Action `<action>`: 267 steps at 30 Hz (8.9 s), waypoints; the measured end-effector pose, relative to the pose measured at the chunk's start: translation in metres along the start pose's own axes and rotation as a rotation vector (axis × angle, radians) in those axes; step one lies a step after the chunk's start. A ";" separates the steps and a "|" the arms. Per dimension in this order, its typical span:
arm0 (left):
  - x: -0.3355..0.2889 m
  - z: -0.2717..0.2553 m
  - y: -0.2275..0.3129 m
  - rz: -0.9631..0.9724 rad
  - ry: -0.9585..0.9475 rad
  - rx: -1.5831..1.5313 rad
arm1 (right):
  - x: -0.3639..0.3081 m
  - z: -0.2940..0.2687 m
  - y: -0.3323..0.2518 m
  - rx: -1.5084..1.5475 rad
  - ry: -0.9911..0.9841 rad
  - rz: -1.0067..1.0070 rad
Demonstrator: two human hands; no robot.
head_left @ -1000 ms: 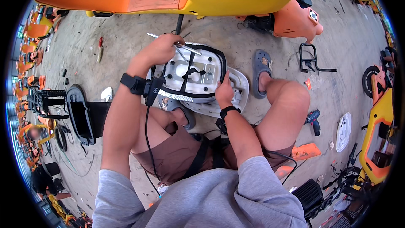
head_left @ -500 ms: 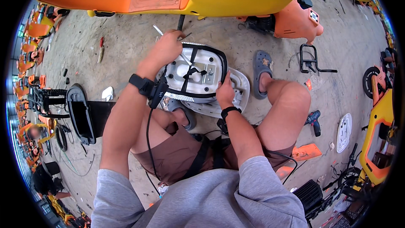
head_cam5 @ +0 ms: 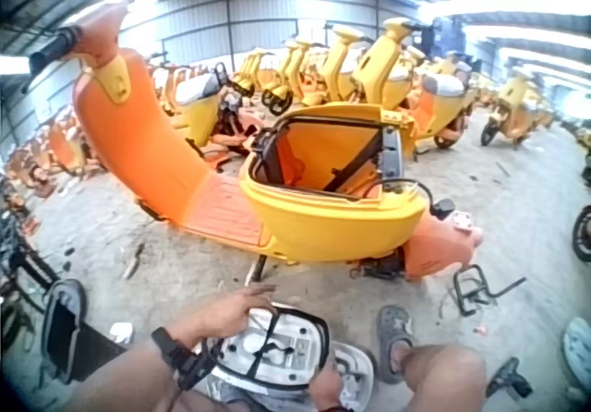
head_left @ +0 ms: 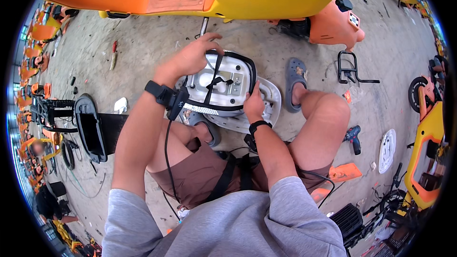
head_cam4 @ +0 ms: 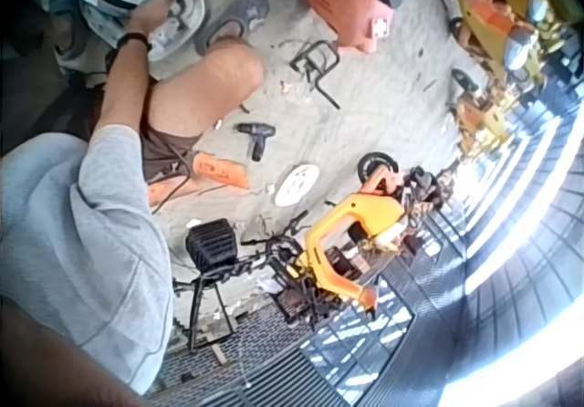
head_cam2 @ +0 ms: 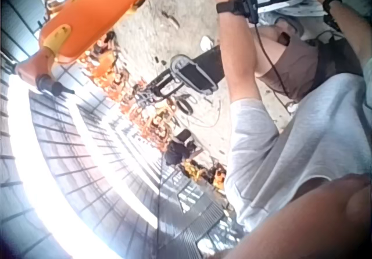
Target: The person assembles a scooter seat by fitting a lock mechanism and wiring into the plastic housing and then securing them with a screwdriver and screws.
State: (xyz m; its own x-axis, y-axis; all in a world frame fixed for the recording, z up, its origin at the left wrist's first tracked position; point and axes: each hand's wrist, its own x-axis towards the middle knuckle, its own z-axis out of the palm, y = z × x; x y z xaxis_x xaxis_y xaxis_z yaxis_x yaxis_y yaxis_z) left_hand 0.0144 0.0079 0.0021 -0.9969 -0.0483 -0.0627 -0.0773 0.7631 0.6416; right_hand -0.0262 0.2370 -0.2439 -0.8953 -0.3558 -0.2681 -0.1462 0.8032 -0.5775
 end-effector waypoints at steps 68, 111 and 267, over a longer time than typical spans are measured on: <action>-0.013 -0.042 -0.017 -0.425 0.028 0.020 | -0.011 0.034 0.115 0.017 -0.327 0.207; -0.042 -0.044 -0.048 -0.416 0.126 0.125 | 0.013 0.070 0.085 0.140 -0.122 0.152; -0.011 -0.011 0.007 -0.033 -0.003 0.198 | -0.185 -0.328 -0.204 0.461 -0.270 -1.771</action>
State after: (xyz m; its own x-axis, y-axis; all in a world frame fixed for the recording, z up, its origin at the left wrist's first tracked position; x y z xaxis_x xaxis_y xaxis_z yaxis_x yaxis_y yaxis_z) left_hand 0.0242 0.0063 0.0156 -0.9938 -0.0737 -0.0836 -0.1049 0.8729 0.4764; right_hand 0.0316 0.2957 0.1764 0.2477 -0.6285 0.7373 -0.5700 -0.7099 -0.4136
